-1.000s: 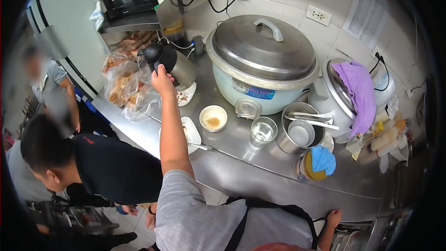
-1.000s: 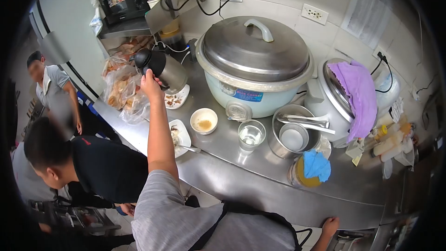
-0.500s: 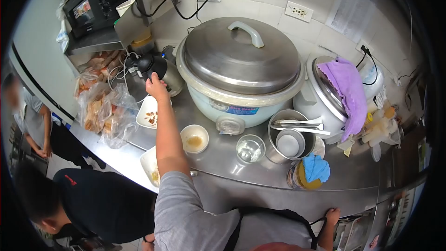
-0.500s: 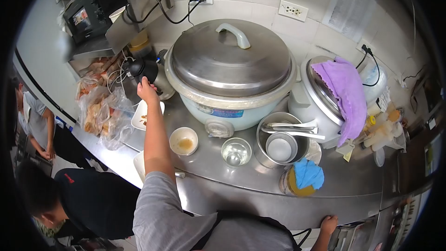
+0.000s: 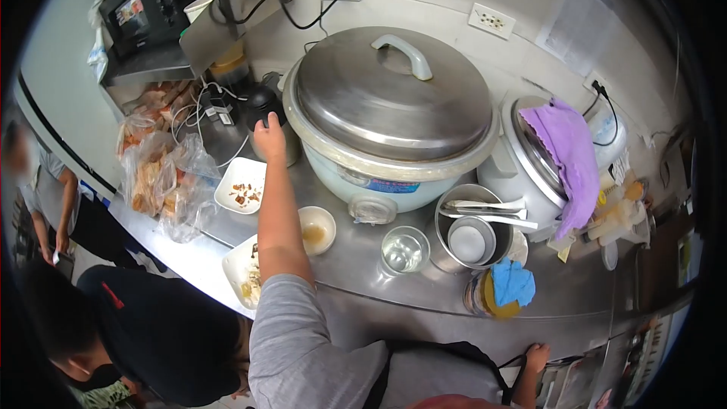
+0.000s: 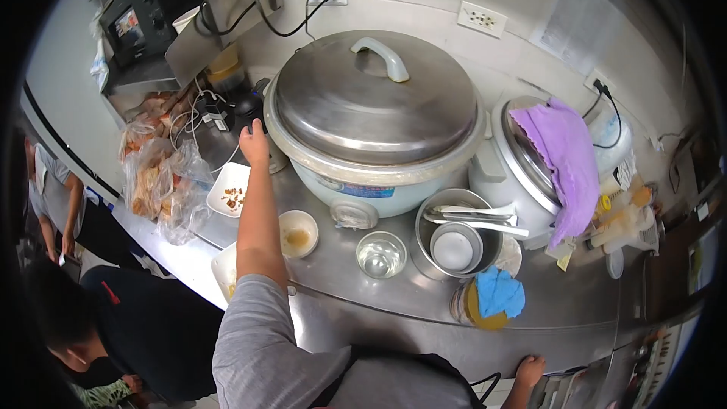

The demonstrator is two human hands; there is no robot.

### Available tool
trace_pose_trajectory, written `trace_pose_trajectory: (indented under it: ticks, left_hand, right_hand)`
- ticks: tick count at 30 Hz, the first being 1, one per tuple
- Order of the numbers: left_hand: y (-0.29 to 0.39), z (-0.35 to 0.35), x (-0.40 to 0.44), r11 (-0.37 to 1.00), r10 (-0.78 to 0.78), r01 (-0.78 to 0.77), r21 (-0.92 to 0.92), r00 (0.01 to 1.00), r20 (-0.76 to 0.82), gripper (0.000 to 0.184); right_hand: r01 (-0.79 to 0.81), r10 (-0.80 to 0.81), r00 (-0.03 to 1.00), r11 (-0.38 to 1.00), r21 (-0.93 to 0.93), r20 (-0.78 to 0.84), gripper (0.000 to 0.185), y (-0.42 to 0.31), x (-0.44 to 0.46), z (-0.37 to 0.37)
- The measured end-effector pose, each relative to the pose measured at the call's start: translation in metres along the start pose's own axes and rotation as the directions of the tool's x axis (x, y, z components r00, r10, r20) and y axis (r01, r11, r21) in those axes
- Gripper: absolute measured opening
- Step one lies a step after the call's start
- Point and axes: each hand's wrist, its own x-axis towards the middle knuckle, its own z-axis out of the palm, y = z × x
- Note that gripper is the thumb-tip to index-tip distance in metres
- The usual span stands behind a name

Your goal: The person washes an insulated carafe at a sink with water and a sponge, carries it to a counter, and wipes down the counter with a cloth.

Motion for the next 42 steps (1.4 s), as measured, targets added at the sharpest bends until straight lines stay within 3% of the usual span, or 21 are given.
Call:
trace_pose_trajectory:
  ticks: [1,3,4,7,10,14,16,20,23,25,26,28,29,30,32,33,34,35,36,38,42]
  left_hand:
    - [-0.005,0.005,0.001,0.992,0.095,-0.088,0.087,0.992,-0.079,0.052]
    - [0.011,-0.009,0.004,0.954,0.079,-0.105,0.28,0.992,0.103,0.052]
    - [0.025,-0.018,-0.002,0.974,-0.064,0.018,0.224,0.978,0.201,0.052]
    - [0.019,-0.015,-0.002,0.883,0.077,0.029,0.469,0.975,-0.206,0.05]
    - [0.032,-0.027,-0.003,0.914,-0.07,0.185,0.362,0.949,-0.308,0.063]
    - [0.066,-0.043,-0.023,0.978,0.182,-0.122,0.169,0.894,-0.409,0.069]
    - [0.116,-0.061,-0.063,0.985,0.153,-0.171,-0.008,0.899,-0.41,0.065]
    - [0.207,-0.092,-0.186,0.929,0.108,-0.177,-0.326,0.97,-0.22,0.065]
    - [0.22,-0.085,-0.266,0.812,0.449,-0.494,-0.31,0.869,-0.209,0.062]
    - [0.257,-0.091,-0.357,0.668,0.422,-0.353,-0.655,0.905,-0.056,0.061]
    - [0.27,-0.101,-0.399,0.689,0.517,-0.419,-0.591,0.856,-0.004,0.063]
    - [0.287,-0.117,-0.497,0.629,0.498,-0.145,-0.764,0.83,0.252,0.067]
    - [0.295,-0.13,-0.54,0.565,0.714,-0.381,-0.732,0.671,0.203,0.069]
    - [0.273,-0.125,-0.596,0.679,0.611,-0.116,-0.725,0.636,0.471,0.065]
    - [0.282,-0.161,-0.68,0.85,0.526,0.088,-0.519,-0.108,0.843,0.071]
    - [0.272,-0.169,-0.718,0.894,0.389,0.022,-0.448,-0.537,0.749,0.074]
    - [0.26,-0.182,-0.752,0.873,0.304,0.055,-0.484,-0.838,0.453,0.079]
    - [0.267,-0.201,-0.777,0.73,0.2,-0.031,-0.683,-0.946,0.257,0.081]
    - [0.288,-0.219,-0.795,0.731,0.063,-0.06,-0.679,-0.986,0.155,0.083]
    - [0.318,-0.24,-0.82,0.776,0.089,0.031,-0.629,-0.994,0.061,0.085]
    - [0.342,-0.237,-0.855,0.713,0.089,-0.019,-0.701,-0.989,0.117,0.087]
  right_hand:
    - [-0.024,0.024,1.0,1.0,0.019,-0.004,0.022,-0.005,0.0,-0.002]
    - [-0.094,0.095,0.996,0.992,0.086,-0.002,0.023,-0.008,-0.001,0.001]
    - [-0.087,0.079,0.995,0.99,0.113,0.067,0.024,-0.004,0.002,0.003]
    - [-0.07,0.094,0.99,0.976,0.207,-0.107,0.02,-0.013,-0.008,0.0]
    - [-0.042,0.114,0.964,0.958,0.285,-0.239,0.016,-0.007,-0.01,0.009]
    - [0.025,0.061,0.964,0.948,0.319,-0.258,0.012,-0.005,-0.013,0.002]
    - [0.085,0.017,0.959,0.935,0.345,-0.283,0.01,0.0,-0.012,0.008]
    - [0.259,-0.169,0.956,0.87,0.42,-0.24,0.01,0.017,-0.017,-0.004]
    - [0.416,-0.308,0.906,0.77,0.484,-0.289,0.032,0.047,-0.031,-0.01]
    - [0.436,-0.329,0.899,0.745,0.505,-0.29,0.047,0.081,-0.042,-0.013]
    - [0.405,-0.318,0.914,0.754,0.517,-0.252,0.054,0.105,-0.049,-0.009]
    - [0.245,-0.256,0.966,0.833,0.496,-0.048,0.063,0.16,-0.064,0.002]
    - [0.113,-0.182,0.976,0.891,0.44,0.12,0.066,0.194,-0.075,0.011]
    - [0.036,-0.1,0.982,0.932,0.36,0.159,0.068,0.235,-0.088,0.024]
    - [-0.243,0.221,0.968,0.942,0.233,0.117,0.077,0.339,-0.132,0.089]
    - [-0.539,0.493,0.842,0.777,0.325,0.218,0.08,0.39,-0.154,0.088]
    - [-0.845,0.78,0.536,0.494,0.206,0.325,0.078,0.412,-0.173,0.05]
    - [-0.913,0.864,0.406,0.367,0.178,0.299,0.077,0.44,-0.193,0.044]
    - [-0.939,0.907,0.327,0.282,0.194,0.264,0.075,0.466,-0.218,0.042]
    - [-0.958,0.94,0.24,0.189,0.216,0.242,0.072,0.505,-0.259,0.035]
    - [-0.958,0.943,0.188,0.115,0.262,0.274,0.066,0.539,-0.304,0.045]
